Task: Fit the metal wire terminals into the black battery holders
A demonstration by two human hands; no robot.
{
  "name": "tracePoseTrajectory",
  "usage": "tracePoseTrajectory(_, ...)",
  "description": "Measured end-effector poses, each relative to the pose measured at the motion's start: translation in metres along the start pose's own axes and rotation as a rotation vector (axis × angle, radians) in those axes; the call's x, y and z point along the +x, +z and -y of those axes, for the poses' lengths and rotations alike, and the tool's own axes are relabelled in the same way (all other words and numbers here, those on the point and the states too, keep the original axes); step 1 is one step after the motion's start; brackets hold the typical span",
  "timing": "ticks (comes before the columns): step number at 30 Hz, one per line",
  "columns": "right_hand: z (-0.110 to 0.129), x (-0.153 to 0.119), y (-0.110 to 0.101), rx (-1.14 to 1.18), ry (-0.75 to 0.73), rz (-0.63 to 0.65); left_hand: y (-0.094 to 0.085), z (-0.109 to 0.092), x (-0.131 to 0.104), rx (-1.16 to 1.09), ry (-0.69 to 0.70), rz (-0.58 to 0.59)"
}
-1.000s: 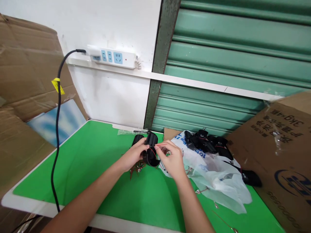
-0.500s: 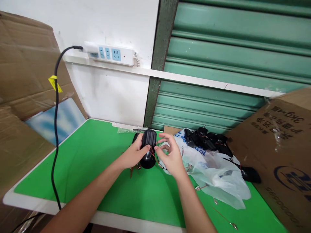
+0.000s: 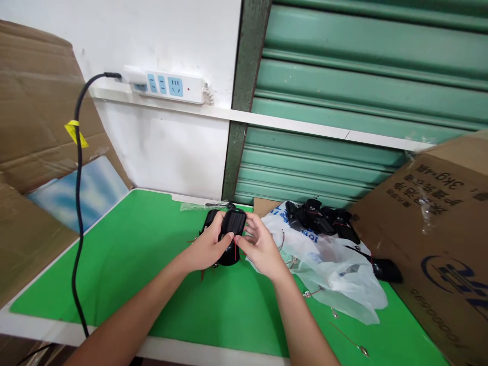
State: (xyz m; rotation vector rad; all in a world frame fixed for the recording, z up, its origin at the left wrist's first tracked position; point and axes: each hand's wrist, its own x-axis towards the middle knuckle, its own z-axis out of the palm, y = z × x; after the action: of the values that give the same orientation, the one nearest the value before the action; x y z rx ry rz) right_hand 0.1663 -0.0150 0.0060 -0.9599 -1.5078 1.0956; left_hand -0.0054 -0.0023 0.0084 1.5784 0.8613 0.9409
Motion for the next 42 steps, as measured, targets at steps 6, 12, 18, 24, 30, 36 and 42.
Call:
tracePoseTrajectory(6,-0.003,0.000,0.006,0.067,-0.008,-0.033,0.002,0.004,0.001,0.101,0.035,-0.036)
tracePoseTrajectory(12,-0.006,0.000,0.010,0.144,0.026,-0.061,0.004,0.006,0.003,0.148,0.061,-0.045)
tracePoseTrajectory(18,-0.009,0.001,0.011,0.177,0.041,-0.071,0.004,0.009,0.005,0.181,0.088,-0.069)
tracePoseTrajectory(24,-0.010,0.002,0.011,0.190,0.043,-0.065,0.008,0.009,0.004,0.230,0.086,-0.116)
tracePoseTrajectory(30,-0.009,0.003,0.008,0.168,0.052,-0.061,0.006,0.009,0.003,0.236,0.066,-0.082)
tracePoseTrajectory(36,-0.006,0.004,0.006,0.134,0.058,-0.045,0.003,0.008,0.004,0.242,0.025,-0.040)
tracePoseTrajectory(42,-0.002,0.001,0.014,0.149,0.044,-0.106,0.004,0.009,0.003,0.265,0.110,-0.090)
